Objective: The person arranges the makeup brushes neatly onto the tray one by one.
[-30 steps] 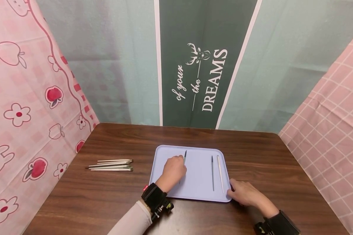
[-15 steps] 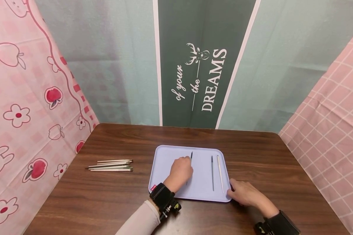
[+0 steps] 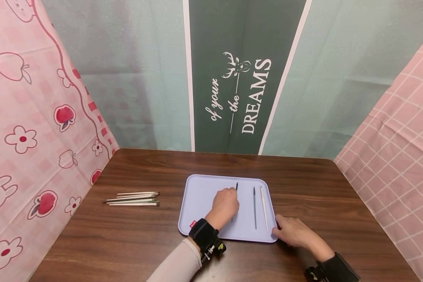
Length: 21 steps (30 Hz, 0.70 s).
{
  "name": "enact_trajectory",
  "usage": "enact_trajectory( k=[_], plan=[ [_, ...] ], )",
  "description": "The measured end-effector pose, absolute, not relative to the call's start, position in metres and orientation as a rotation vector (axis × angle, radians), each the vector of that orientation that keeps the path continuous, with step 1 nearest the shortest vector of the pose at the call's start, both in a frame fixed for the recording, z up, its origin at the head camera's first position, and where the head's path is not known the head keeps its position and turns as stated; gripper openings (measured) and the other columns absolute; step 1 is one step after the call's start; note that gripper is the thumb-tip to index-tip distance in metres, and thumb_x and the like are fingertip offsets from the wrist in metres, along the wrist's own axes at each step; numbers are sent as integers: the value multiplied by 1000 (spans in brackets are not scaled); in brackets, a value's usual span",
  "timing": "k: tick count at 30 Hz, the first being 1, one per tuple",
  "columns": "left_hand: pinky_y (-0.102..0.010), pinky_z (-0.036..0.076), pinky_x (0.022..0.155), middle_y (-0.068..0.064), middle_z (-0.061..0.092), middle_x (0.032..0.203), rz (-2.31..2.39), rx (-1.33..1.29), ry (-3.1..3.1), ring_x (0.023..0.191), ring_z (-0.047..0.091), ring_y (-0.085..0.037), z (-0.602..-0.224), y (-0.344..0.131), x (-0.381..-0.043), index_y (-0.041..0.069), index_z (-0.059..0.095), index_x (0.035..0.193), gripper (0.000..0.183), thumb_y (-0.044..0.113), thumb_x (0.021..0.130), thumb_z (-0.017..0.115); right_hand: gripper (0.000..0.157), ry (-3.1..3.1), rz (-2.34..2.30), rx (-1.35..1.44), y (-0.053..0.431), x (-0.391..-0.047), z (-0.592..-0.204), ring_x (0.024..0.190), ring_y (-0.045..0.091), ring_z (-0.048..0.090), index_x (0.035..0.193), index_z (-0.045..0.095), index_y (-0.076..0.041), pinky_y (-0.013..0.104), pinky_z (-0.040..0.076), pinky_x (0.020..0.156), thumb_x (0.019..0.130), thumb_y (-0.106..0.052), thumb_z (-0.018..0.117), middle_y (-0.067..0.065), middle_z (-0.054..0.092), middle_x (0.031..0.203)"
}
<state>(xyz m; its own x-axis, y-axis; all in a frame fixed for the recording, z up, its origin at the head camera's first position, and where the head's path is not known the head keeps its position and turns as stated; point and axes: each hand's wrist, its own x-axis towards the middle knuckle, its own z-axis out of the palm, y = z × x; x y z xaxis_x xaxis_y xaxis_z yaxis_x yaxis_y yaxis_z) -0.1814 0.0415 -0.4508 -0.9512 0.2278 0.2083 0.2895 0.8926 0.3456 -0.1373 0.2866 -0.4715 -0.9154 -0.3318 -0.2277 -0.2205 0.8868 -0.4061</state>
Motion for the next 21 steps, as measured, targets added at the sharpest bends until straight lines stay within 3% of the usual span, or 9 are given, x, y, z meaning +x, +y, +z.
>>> enact_trajectory(
  k=[6,21],
  plan=[
    [-36,52,55,-11,65,67,-549,-427,-2887,63,66,-27,-448,48,-182,1,67,78,8,1,86,66,21,2779,-578,-310,277,-131,-460,45,15,51,79,46,-14,31,40,44,85,-22,65,-1,50,63],
    [-34,49,49,-11,65,67,-604,-427,-2932,59,66,-25,-458,66,-187,1,69,81,6,1,87,67,20,2760,-588,-310,277,-131,-458,46,16,51,79,47,-13,31,41,45,85,-21,64,0,51,63]
  ],
)
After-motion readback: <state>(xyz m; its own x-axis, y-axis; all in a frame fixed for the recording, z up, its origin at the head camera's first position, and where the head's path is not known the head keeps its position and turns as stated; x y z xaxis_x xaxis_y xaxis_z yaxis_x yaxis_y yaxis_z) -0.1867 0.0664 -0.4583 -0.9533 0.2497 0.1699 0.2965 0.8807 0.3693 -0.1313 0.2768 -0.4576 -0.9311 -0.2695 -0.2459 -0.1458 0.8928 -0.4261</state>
